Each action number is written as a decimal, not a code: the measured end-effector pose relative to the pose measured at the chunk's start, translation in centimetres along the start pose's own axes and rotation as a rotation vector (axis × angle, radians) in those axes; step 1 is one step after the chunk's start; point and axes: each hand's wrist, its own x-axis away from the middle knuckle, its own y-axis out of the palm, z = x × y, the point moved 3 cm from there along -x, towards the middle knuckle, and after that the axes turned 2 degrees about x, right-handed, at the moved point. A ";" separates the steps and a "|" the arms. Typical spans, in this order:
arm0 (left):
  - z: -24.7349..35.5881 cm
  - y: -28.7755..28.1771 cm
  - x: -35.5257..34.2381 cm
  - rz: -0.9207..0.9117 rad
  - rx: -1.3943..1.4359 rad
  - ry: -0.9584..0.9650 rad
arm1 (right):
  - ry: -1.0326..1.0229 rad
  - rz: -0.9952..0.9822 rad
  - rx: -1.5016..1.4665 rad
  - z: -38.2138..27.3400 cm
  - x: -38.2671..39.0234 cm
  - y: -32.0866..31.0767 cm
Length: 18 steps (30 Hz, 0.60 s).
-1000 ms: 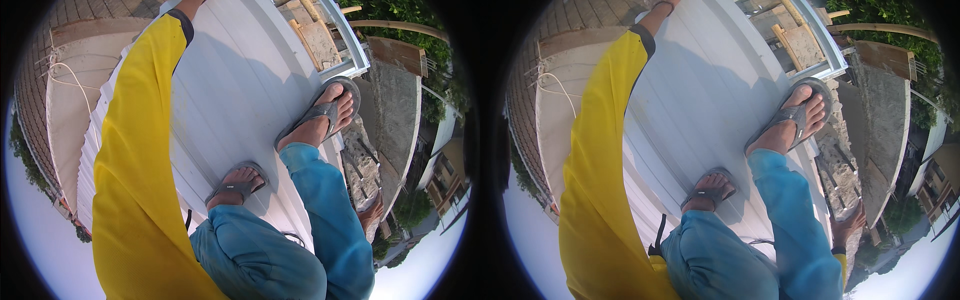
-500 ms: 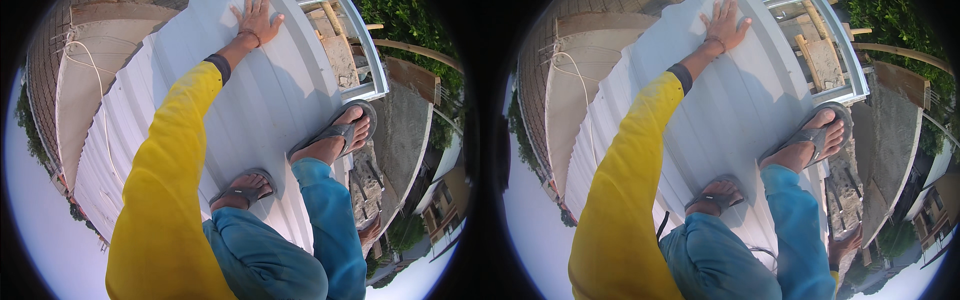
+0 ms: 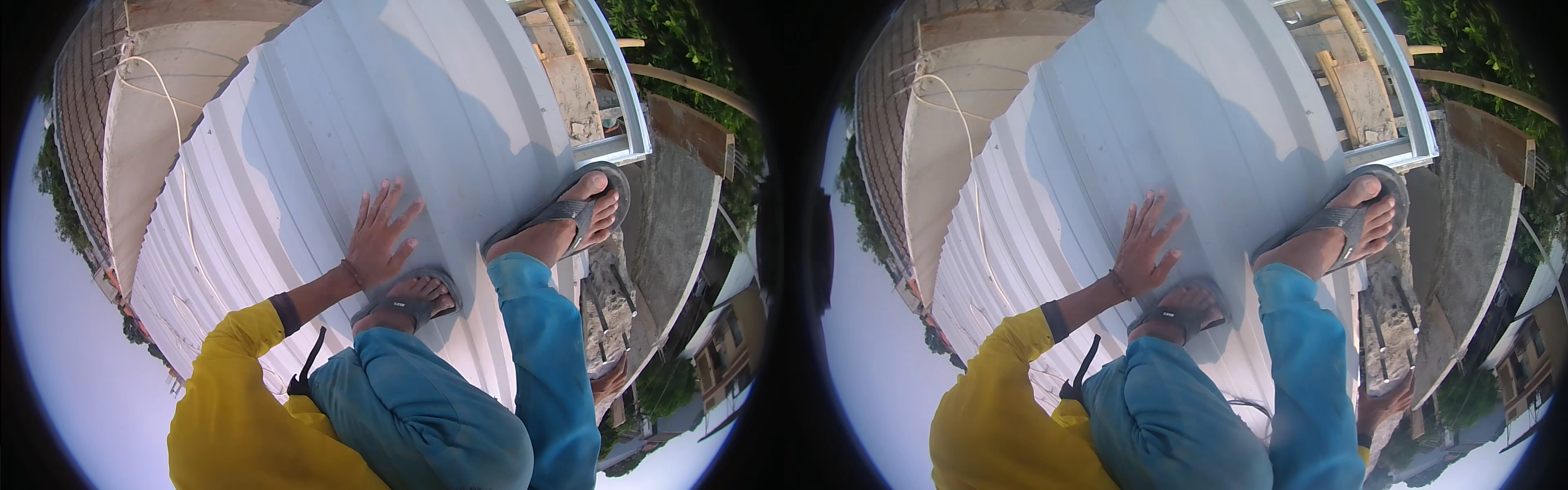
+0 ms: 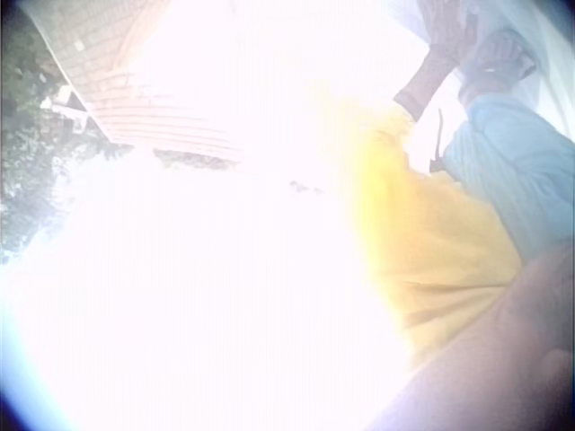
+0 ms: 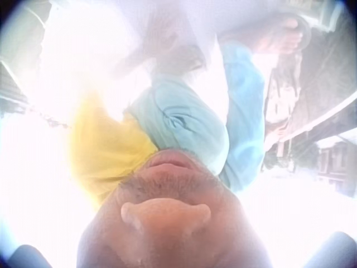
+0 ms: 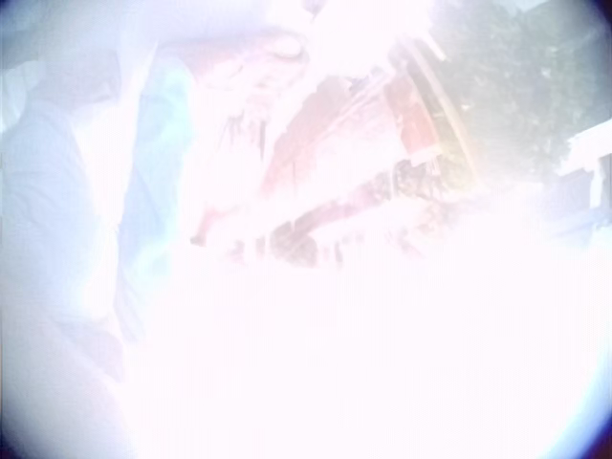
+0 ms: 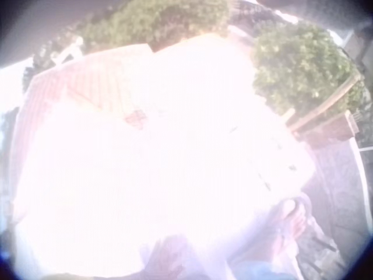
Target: The person secures a white corrugated roofing sheet to a roof edge using a hammer and nail punch, then smooths the sheet by hand. They use an angle grinder to cut the sheet along the edge, then remove flip-flops and continue working barefoot.
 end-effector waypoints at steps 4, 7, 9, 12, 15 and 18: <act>-1.8 6.2 0.0 0.136 0.004 -0.197 | -0.004 0.018 -0.003 0.2 -0.4 0.8; -4.6 5.0 -4.3 0.087 -0.073 -0.312 | -0.006 0.031 -0.002 0.3 -0.5 1.0; -9.7 0.9 -11.8 0.130 -0.140 -0.287 | -0.010 0.045 -0.003 0.4 -0.5 1.2; -18.5 -6.2 -21.0 0.433 -0.200 -0.265 | -0.014 0.066 -0.009 0.5 -0.7 1.5; -23.3 -12.3 -26.2 0.492 -0.166 -0.347 | -0.012 0.080 -0.021 0.8 -0.7 1.6; -19.6 -15.2 -23.6 0.588 -0.190 -0.297 | -0.012 0.087 -0.029 1.1 -0.5 1.7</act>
